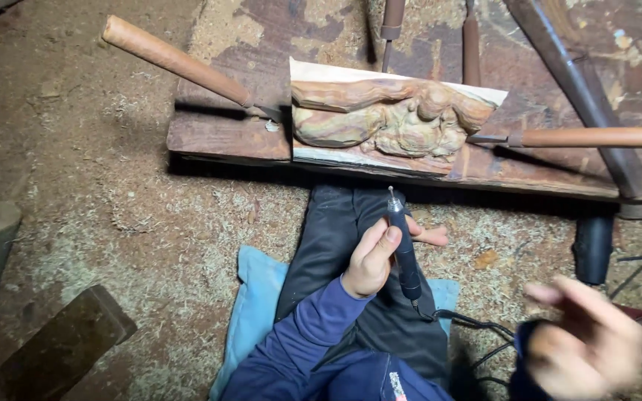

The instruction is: Carving intricate details into a wooden figure using a handheld rotary power tool.

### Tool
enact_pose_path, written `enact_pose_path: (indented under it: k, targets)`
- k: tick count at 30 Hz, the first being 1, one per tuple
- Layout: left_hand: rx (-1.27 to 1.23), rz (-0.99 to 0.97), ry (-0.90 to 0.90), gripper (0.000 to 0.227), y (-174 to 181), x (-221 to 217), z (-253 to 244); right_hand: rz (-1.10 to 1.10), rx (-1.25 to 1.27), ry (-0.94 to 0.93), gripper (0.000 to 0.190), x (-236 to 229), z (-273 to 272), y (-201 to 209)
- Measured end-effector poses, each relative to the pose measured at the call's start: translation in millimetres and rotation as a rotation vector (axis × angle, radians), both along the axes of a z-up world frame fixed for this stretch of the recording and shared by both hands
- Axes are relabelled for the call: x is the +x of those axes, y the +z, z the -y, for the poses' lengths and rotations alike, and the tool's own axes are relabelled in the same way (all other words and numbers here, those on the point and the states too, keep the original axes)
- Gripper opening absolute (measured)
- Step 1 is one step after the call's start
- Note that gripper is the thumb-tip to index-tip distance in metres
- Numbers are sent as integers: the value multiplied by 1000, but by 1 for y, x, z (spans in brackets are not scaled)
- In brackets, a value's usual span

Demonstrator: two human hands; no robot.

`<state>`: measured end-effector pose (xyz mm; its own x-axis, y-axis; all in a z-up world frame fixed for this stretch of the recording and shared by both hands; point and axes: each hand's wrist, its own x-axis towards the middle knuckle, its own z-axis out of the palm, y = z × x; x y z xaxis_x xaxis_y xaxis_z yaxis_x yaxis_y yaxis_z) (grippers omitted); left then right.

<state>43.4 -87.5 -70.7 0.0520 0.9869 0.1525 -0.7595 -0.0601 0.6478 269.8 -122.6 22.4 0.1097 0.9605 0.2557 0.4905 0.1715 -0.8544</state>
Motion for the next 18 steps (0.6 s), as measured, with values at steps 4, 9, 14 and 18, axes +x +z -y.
enact_pose_path:
  k: [4, 9, 14, 18]
  targets:
    - [-21, -122, -121, 33, -9, 8, -7, -337, -534, 499, 58, -39, -18, -102]
    - [132, -956, 31, 36, -11, -8, -2, -967, -542, 409, 14, -60, 0, -163]
    - [-52, -846, 419, 12, 135, -133, 64, -1064, -402, 178, 12, -35, -5, -189]
    - [-42, -946, 166, 14, 169, -184, 105, -1085, -202, 127, 9, -20, -18, -192]
